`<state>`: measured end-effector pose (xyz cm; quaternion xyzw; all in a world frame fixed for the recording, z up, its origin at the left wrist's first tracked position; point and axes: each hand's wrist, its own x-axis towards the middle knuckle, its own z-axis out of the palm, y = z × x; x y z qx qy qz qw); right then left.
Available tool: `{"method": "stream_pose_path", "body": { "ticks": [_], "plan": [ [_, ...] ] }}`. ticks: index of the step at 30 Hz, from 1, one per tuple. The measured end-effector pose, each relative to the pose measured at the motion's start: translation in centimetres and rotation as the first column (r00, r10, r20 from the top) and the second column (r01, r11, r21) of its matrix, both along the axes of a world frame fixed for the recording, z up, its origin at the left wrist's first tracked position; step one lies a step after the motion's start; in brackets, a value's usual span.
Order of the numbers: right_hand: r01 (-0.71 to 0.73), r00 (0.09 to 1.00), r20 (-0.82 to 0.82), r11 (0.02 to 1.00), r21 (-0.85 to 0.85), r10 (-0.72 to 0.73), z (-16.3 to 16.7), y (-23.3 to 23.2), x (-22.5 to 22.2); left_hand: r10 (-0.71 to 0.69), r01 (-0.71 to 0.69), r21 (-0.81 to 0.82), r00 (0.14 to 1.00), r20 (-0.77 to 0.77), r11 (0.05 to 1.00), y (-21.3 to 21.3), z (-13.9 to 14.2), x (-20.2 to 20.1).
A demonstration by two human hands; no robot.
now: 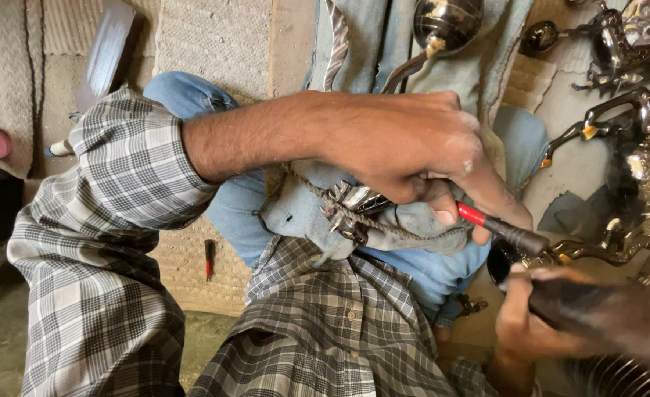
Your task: The person sits on the floor and uses a hammer to repeatedly strike a small metal object held in the other hand. They rotate the object to work on different areas and occasionally inspect it.
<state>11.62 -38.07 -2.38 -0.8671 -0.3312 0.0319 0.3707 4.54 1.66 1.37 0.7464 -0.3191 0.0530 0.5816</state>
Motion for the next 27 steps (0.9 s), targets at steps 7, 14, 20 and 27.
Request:
{"method": "stream_pose_path", "body": {
  "ticks": [7,14,20,27],
  "plan": [
    [-0.043,0.920,0.384,0.995,-0.087,0.073,2.8,3.9,-0.7,-0.084,0.082,-0.063,0.996,-0.030,0.995,0.2,0.4,0.3],
    [0.021,0.938,0.343,0.997,0.072,-0.045,2.1,5.9,-1.1,-0.177,0.175,0.067,0.984,0.023,0.982,0.7,1.8,1.1],
    [0.065,0.744,0.656,0.964,-0.259,0.127,1.5,4.2,-1.3,-0.319,0.320,-0.027,0.947,0.046,0.947,0.7,2.3,1.9],
    [0.079,0.965,0.243,0.994,0.081,-0.097,1.2,2.4,-1.6,-0.456,0.456,-0.008,0.889,-0.037,0.890,-0.1,1.8,2.8]
  ]
}}
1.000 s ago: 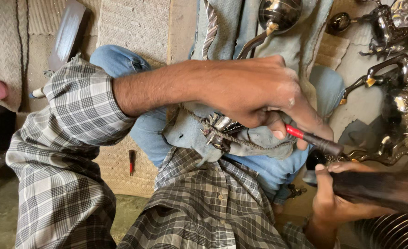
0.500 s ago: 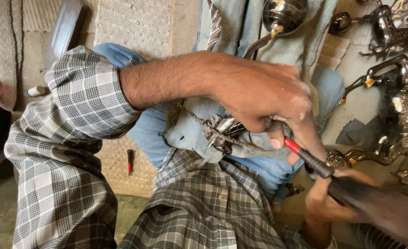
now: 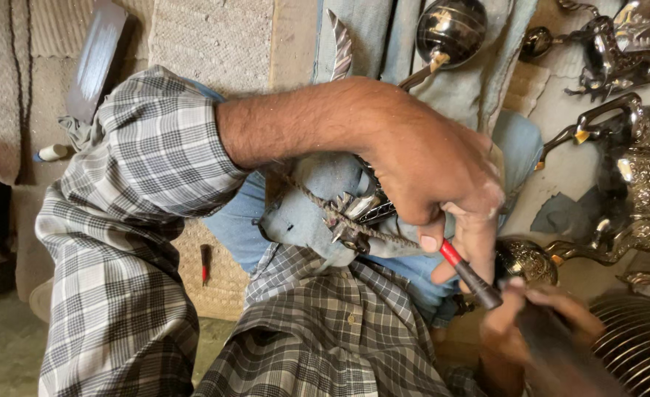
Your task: The person sits on the floor and uses a hammer to repeatedly strike a small metal object held in the other hand. They rotate the object to work on different areas and occasionally inspect it.
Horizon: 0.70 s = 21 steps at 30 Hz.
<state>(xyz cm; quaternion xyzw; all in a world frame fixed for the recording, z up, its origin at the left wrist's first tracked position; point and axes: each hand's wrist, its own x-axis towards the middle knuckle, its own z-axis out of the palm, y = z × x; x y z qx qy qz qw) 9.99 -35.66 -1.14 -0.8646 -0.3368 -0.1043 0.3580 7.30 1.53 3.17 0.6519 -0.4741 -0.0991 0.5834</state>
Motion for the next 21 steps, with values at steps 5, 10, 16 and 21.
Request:
{"method": "stream_pose_path", "body": {
  "ticks": [5,10,16,21],
  "plan": [
    [-0.045,0.998,-0.045,0.995,-0.090,0.041,-1.4,-1.9,-0.1,0.166,-0.169,-0.042,0.984,-0.063,0.985,-0.5,-0.7,0.4],
    [-0.085,0.971,-0.216,0.992,0.094,0.103,-2.8,-2.5,0.1,0.508,-0.507,0.033,0.859,-0.065,0.861,0.3,-1.7,-1.0],
    [-0.037,0.984,-0.170,0.996,0.077,0.049,-1.1,-0.9,0.9,0.350,-0.354,-0.023,0.931,-0.103,0.935,0.6,-1.9,-1.0],
    [-0.007,0.965,-0.253,0.970,0.241,0.070,1.7,0.3,0.1,0.372,-0.375,-0.086,0.927,-0.048,0.923,1.2,-1.7,-1.3]
  ]
}}
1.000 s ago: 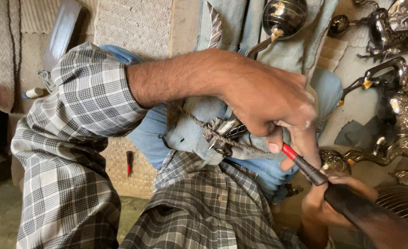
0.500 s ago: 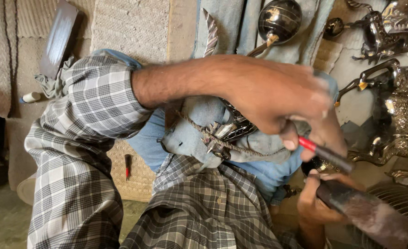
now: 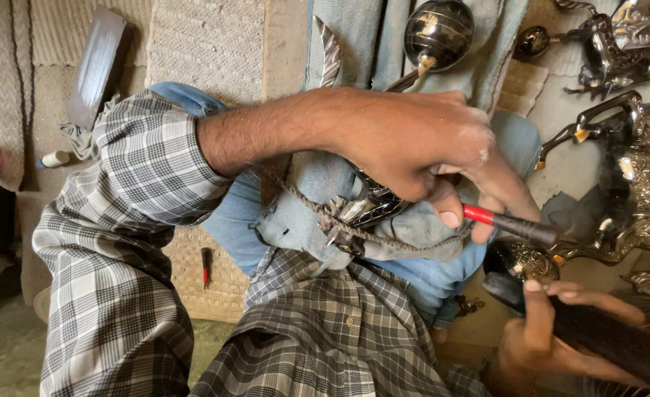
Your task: The person sits on the floor and uses a hammer to repeatedly strike a small metal object held in the other hand. They rotate the object to work on different areas and occasionally inspect it.
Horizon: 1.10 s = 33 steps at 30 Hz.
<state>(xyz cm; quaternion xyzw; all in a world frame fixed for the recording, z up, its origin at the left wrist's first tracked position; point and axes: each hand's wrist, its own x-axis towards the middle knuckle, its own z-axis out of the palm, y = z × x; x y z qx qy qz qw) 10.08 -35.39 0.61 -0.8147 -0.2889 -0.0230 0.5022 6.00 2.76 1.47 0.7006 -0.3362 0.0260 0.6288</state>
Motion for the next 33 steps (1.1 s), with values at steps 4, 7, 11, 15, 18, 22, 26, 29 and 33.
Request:
{"method": "stream_pose_path", "body": {
  "ticks": [4,7,11,15,18,22,26,29,33],
  "plan": [
    [0.002,0.997,-0.078,0.994,0.108,0.006,0.9,1.0,-0.2,-0.037,0.036,-0.030,0.999,-0.035,0.999,0.3,0.3,-0.5],
    [-0.110,0.992,-0.063,0.993,-0.047,0.107,1.5,1.6,1.1,-0.018,0.019,0.033,0.999,-0.030,0.999,0.0,0.5,-0.5],
    [-0.162,0.985,-0.079,0.978,-0.134,0.153,1.9,1.2,2.6,0.141,-0.139,0.111,0.990,-0.012,0.984,-0.5,0.5,-1.1],
    [-0.167,0.985,-0.079,0.967,-0.193,0.154,1.2,-1.5,3.6,0.200,-0.180,0.193,0.976,-0.088,0.965,-0.6,0.2,-1.9],
    [-0.130,0.991,-0.012,0.936,-0.327,0.133,0.6,-4.8,5.3,0.327,-0.325,0.132,0.945,0.006,0.936,-0.8,-0.2,-2.9],
    [-0.110,0.934,0.147,0.654,-0.748,0.325,1.8,-8.6,8.7,0.429,-0.428,0.166,0.903,0.035,0.888,-1.4,-0.8,-2.8],
    [-0.158,0.869,0.155,0.561,-0.813,0.469,3.6,-7.7,8.9,0.439,-0.448,0.113,0.893,0.102,0.887,-1.5,-1.1,-3.1],
    [-0.182,0.974,-0.023,0.723,-0.666,0.224,4.7,-3.6,7.6,0.459,-0.466,0.044,0.881,0.119,0.884,-1.6,-1.1,-3.7],
    [-0.198,0.976,-0.183,0.819,-0.539,0.116,6.5,2.2,6.0,0.524,-0.532,0.028,0.841,0.136,0.846,-1.8,-1.1,-3.9]
  ]
}}
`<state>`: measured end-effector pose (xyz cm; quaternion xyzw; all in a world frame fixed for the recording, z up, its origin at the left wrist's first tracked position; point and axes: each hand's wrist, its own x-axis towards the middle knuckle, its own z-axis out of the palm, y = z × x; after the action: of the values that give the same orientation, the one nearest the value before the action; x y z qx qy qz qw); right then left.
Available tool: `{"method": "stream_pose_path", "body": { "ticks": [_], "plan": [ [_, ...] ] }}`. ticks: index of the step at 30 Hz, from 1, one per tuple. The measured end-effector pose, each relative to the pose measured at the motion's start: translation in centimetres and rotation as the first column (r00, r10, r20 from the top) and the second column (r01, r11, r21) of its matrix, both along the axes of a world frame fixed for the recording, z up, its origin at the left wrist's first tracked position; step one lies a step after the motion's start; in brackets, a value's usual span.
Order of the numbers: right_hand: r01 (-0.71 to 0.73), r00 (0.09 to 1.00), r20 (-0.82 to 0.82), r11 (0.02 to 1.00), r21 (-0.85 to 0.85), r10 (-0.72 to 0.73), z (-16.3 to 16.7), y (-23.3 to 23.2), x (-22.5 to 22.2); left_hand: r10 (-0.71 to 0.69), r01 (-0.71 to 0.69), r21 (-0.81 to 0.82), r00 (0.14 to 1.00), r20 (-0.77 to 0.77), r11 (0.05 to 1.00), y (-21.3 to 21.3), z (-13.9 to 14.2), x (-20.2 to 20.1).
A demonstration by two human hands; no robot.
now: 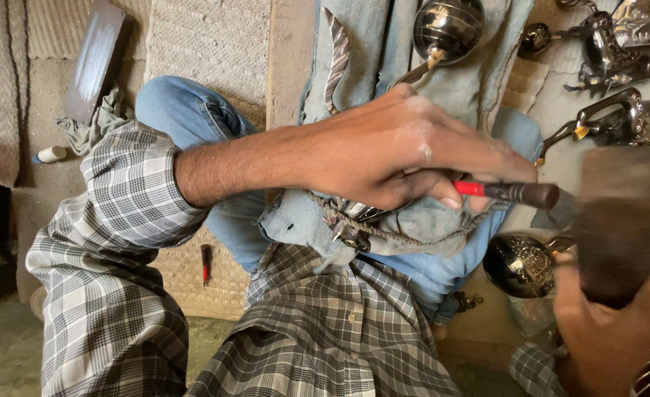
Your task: The person sits on the floor and uses a hammer to repeatedly strike a small metal object held in the other hand. They rotate the object to work on different areas and occasionally inspect it.
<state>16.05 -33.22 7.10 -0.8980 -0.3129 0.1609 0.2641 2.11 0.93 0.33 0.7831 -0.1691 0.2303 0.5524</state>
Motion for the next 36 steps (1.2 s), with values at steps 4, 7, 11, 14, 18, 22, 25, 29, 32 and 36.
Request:
{"method": "stream_pose_path", "body": {
  "ticks": [4,7,11,14,18,22,25,29,32,36],
  "plan": [
    [-0.055,0.997,-0.056,0.991,0.119,0.062,0.8,2.8,-1.4,-0.018,0.001,-0.082,0.978,-0.210,0.997,-0.3,0.0,-0.7],
    [-0.088,0.996,0.018,0.994,0.058,0.087,0.5,2.9,-2.0,0.071,-0.068,0.033,0.994,-0.088,0.997,-0.7,0.1,-0.9],
    [0.029,1.000,-0.011,0.981,0.193,-0.027,-0.9,1.4,-2.1,0.077,-0.075,0.038,0.996,-0.041,0.996,-0.8,0.0,-0.9],
    [0.047,0.998,0.025,0.983,0.176,-0.053,-1.7,-0.1,-1.7,0.063,-0.060,0.062,0.996,-0.062,0.996,-0.4,-0.3,-0.6],
    [0.038,0.999,0.003,0.931,0.362,-0.042,-2.5,-1.2,-1.6,0.051,-0.048,0.056,0.997,-0.051,0.997,-0.2,-0.5,-0.5],
    [0.026,1.000,-0.012,0.911,0.413,-0.023,-2.8,-1.0,-2.1,0.068,-0.070,0.036,0.997,0.043,0.997,-0.2,-0.1,-0.3],
    [-0.008,1.000,-0.010,0.937,0.348,0.012,-2.7,-0.6,-2.5,0.039,-0.041,0.049,0.999,0.030,0.998,-0.1,0.3,0.1],
    [-0.003,0.996,-0.076,0.890,0.455,0.042,-3.0,-0.1,-3.1,-0.051,0.052,0.146,0.999,-0.009,0.988,0.4,0.8,0.2],
    [-0.053,0.998,-0.006,0.869,0.492,0.064,-3.6,0.3,-2.7,-0.128,0.140,0.213,0.989,-0.073,0.967,0.8,1.1,0.9],
    [-0.270,0.895,0.409,0.946,0.181,0.177,-4.1,0.6,-3.0,-0.213,0.218,0.189,0.976,-0.047,0.957,1.0,1.6,1.3]
  ]
}}
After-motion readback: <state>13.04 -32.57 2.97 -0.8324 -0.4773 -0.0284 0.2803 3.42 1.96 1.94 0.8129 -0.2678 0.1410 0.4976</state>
